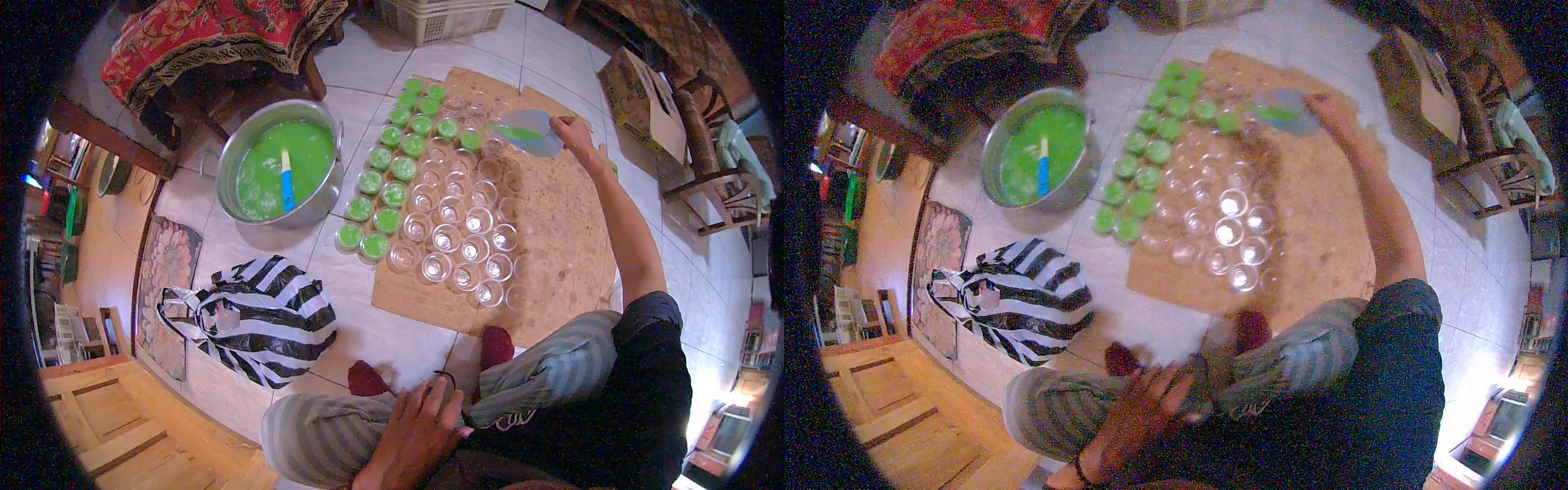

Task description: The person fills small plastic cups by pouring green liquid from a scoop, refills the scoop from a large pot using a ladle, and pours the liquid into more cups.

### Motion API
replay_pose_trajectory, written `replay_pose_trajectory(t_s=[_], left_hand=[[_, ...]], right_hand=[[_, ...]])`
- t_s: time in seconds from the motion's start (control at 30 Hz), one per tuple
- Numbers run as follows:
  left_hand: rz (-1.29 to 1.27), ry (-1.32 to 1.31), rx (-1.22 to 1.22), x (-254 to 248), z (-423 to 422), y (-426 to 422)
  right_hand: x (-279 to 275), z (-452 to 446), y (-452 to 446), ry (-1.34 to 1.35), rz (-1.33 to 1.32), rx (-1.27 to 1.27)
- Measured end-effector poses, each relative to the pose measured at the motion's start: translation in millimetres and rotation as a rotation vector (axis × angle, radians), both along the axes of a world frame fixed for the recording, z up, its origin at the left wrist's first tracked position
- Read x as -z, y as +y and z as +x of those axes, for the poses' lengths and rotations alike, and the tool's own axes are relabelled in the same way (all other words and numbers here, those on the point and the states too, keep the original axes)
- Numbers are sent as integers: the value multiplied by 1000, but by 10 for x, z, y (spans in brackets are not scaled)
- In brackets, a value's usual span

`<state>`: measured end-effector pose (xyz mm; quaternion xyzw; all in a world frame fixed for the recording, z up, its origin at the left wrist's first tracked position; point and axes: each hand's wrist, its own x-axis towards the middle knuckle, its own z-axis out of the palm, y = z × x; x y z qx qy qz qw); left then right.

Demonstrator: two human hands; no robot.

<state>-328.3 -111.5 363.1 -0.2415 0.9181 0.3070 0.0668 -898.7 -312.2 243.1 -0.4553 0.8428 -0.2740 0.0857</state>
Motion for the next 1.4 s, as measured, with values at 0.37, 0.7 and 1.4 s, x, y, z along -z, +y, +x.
replay_pose_trajectory(t_s=[0.37, 0.7, 1.4], left_hand=[[-6, 2, -13, -76, -27, -21], [-21, 17, -9, -2, 11, 5], [85, 154, -97, 92, 59, -37]], right_hand=[[-46, 48, 11, 59, 8, -23], [59, -21, 8, -360, -97, 94], [95, 55, -320, 206, -44, 106]])
